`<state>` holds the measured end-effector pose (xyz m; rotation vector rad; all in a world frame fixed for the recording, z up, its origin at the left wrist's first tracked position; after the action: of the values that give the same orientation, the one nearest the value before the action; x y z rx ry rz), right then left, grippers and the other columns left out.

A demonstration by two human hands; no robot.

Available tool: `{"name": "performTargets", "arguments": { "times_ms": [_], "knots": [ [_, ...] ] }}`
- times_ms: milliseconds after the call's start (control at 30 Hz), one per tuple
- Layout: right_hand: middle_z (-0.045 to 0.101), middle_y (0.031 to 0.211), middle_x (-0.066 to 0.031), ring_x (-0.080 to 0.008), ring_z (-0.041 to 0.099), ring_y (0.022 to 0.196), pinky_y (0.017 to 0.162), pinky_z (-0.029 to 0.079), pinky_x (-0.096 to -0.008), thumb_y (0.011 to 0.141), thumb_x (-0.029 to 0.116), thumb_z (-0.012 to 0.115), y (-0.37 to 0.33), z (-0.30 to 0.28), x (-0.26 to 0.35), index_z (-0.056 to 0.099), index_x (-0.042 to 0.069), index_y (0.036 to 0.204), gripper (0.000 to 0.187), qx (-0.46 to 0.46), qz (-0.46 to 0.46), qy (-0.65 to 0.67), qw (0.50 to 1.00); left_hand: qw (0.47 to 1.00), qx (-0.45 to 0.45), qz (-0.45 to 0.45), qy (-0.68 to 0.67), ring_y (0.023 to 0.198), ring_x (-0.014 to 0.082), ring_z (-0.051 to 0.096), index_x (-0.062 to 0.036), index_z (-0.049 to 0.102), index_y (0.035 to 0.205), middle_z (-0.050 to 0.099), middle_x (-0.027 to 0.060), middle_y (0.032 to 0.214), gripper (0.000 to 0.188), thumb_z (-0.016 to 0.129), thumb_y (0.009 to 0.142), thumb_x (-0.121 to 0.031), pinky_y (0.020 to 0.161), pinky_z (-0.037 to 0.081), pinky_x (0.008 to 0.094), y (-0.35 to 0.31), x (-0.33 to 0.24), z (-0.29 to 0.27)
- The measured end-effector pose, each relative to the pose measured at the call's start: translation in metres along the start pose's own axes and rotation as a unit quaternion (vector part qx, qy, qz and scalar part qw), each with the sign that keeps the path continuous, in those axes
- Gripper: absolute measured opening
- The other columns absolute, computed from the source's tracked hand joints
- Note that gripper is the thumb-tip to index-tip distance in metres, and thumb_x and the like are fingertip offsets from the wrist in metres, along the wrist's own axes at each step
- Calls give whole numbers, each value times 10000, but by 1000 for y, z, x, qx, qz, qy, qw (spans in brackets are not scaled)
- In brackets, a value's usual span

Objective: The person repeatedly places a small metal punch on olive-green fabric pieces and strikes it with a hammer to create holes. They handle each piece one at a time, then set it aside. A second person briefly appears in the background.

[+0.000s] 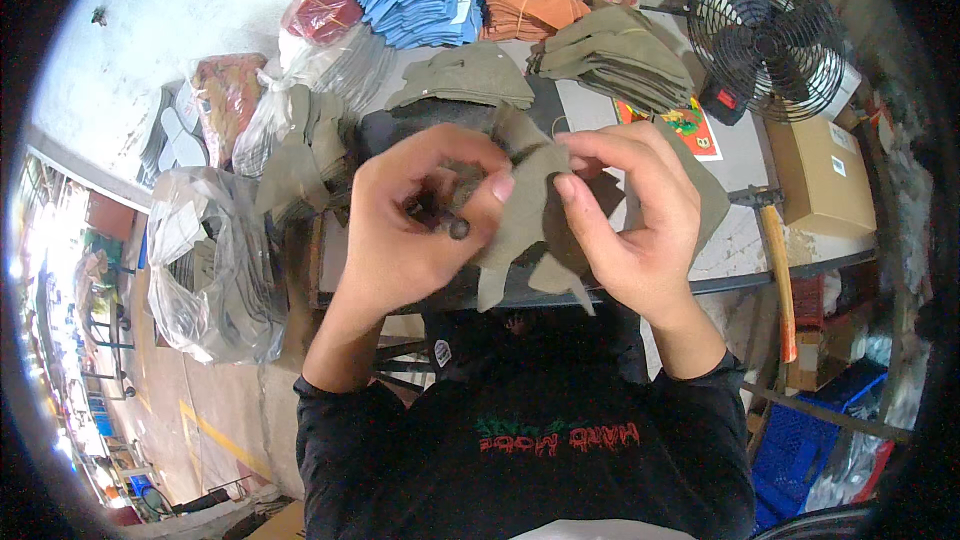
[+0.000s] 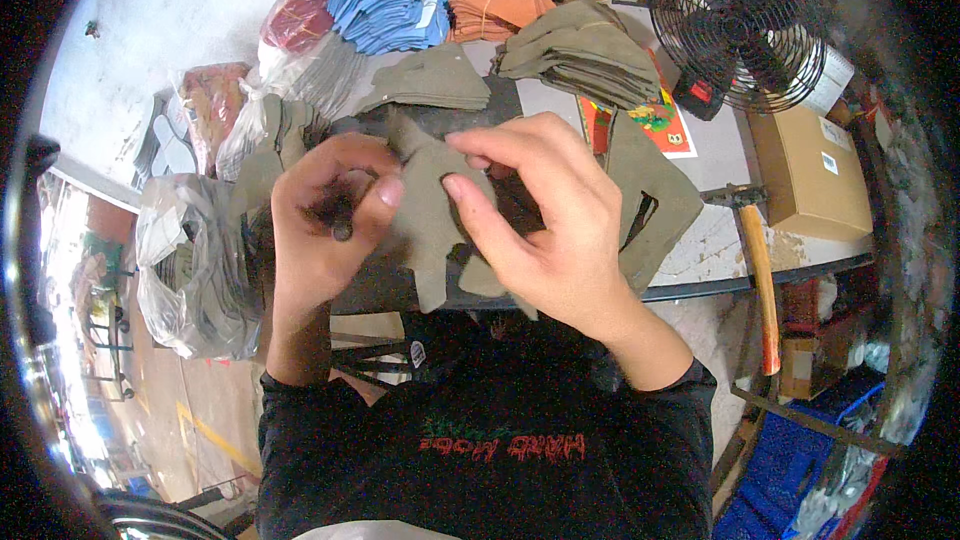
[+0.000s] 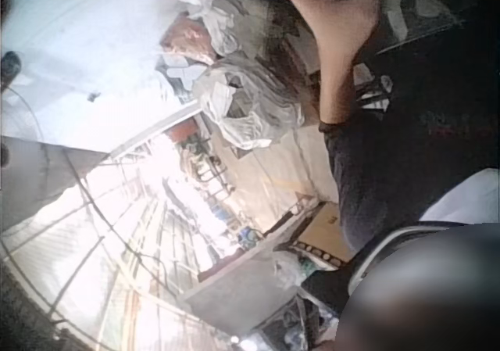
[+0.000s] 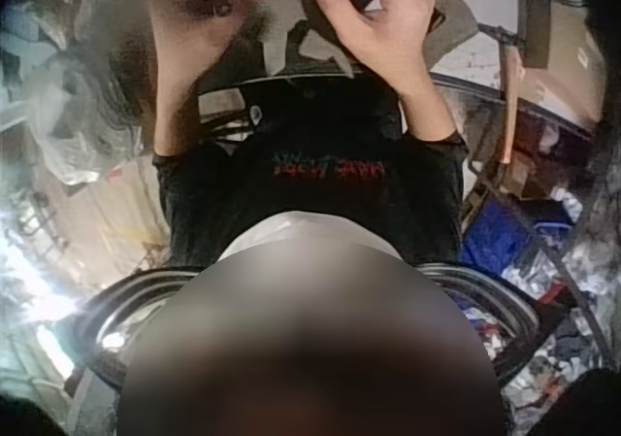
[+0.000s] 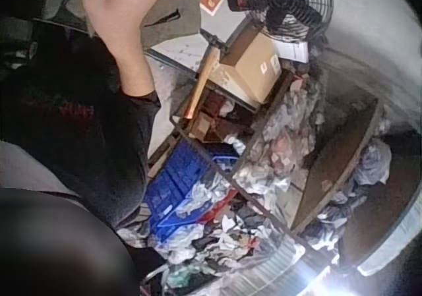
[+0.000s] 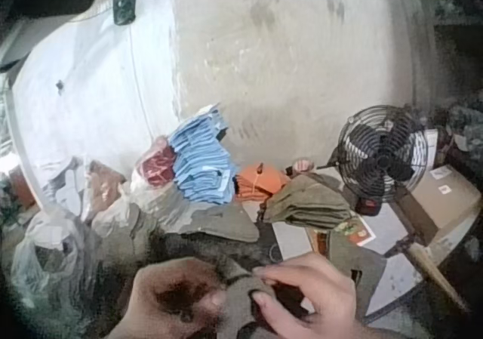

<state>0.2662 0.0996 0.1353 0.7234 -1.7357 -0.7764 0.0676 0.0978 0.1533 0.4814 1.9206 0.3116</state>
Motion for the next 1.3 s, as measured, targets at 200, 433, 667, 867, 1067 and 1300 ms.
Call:
{"name": "performTargets", "arguments": {
  "times_ms": [200, 433, 667, 867, 1067, 1300],
  "knots": [
    [691, 1001, -129, -256, 676, 899, 790, 536, -347, 883, -13, 797, 1, -1, 6, 711, 10, 1027, 169, -26, -31, 21, 999, 994, 1, 73, 80, 679, 95, 591, -39, 738, 977, 729, 29, 889, 150, 832, 861, -48, 601, 426, 246, -5, -13, -3],
    [644, 1154, -132, -186, 605, 1063, 946, 476, -322, 996, -1, 673, 1, 9, -5, 618, 11, 1082, 102, 62, -1, 47, 997, 982, -8, 125, 138, 741, 233, 707, -28, 737, 959, 741, 92, 888, 270, 934, 781, -77, 699, 558, 328, -8, -21, 5],
    [682, 1156, -109, -142, 638, 1034, 927, 529, -323, 1023, 45, 684, -11, 26, -23, 602, 29, 1139, 143, 14, 128, 210, 969, 978, -41, 148, 141, 704, 243, 693, -32, 743, 957, 724, 111, 856, 221, 903, 806, -52, 650, 542, 318, -10, -17, 12],
    [682, 1085, -88, -129, 624, 970, 869, 527, -310, 1057, 101, 670, -19, 30, -37, 622, 4, 1273, 242, 75, 185, 248, 948, 989, -101, 49, 99, 591, 43, 528, -29, 727, 971, 672, 6, 805, 135, 838, 893, -34, 530, 387, 244, -16, -6, 1],
    [689, 913, -105, -143, 630, 856, 791, 527, -327, 1069, 176, 682, -39, 17, -52, 691, -31, 1137, 218, 200, 179, 162, 950, 983, -145, 29, -108, 757, 3, 547, 1, 678, 1075, 684, -19, 959, 94, 721, 1038, -75, 618, 401, 203, -5, 13, -13],
    [702, 933, -46, -69, 614, 836, 709, 496, -242, 1027, 79, 723, -75, -39, -39, 695, -24, 1106, 132, 70, 328, 154, 929, 970, -61, -97, -213, 826, 15, 553, -12, 675, 1103, 685, -16, 979, 160, 759, 1033, -128, 677, 409, 194, 5, 29, 18]
  ]
}}
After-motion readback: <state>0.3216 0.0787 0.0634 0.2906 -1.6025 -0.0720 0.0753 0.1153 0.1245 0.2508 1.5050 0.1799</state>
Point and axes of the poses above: each hand's wrist, its own y-axis towards the middle knuckle, its own z-axis out of the palm, x = y × z, the point moved 6 cm from there along y, towards the middle knuckle
